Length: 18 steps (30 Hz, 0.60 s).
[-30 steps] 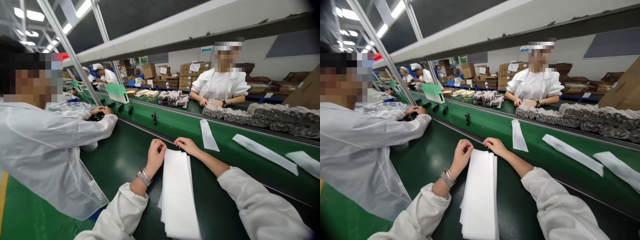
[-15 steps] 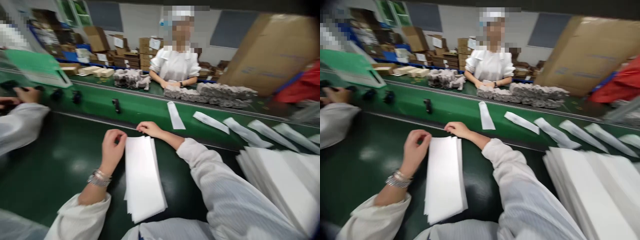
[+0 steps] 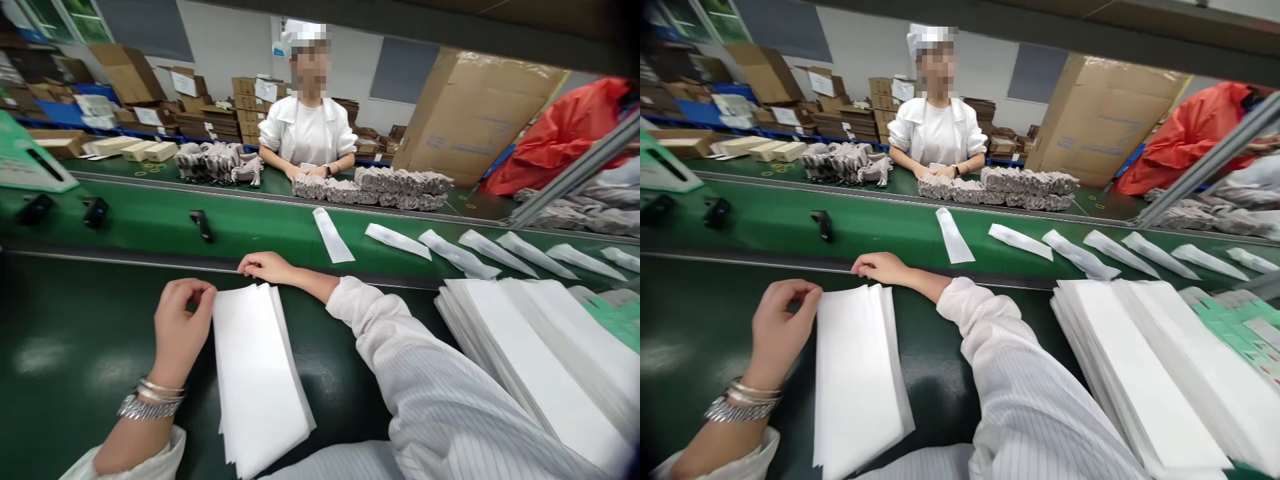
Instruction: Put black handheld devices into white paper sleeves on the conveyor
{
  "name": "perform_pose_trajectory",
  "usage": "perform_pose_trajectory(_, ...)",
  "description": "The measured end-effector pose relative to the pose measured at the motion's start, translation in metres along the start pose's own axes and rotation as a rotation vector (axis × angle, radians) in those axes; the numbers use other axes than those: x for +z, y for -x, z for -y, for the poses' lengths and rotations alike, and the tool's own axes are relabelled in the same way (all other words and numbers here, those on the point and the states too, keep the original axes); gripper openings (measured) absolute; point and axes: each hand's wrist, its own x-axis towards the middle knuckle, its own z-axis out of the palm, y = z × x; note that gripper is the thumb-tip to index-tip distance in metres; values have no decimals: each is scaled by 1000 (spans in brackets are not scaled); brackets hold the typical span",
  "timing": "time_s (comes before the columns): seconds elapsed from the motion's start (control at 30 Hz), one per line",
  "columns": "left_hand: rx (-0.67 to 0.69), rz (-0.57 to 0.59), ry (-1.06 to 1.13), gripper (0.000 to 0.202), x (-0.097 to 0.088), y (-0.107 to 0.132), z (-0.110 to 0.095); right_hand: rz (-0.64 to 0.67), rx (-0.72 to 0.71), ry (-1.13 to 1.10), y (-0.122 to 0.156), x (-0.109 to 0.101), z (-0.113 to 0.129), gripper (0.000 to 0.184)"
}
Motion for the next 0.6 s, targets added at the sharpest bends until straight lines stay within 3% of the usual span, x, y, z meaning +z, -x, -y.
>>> perform_pose_trajectory(0.17, 5, 36, 71, 11, -2, 3, -6, -25, 1, -59, 4, 5, 0, 19)
perform_pose_trajectory(0.43, -179, 191, -26, 12, -2, 11, -4, 3, 37, -65, 13, 6, -3, 21)
perform_pose_trajectory(0.5, -152, 243, -1, 4, -3, 13, -5, 9, 46, -91, 5, 4, -5, 23)
perform_pose_trajectory(0.6, -82, 256, 30, 13, -3, 13, -9, -39, 112, 5, -28, -2, -6, 30)
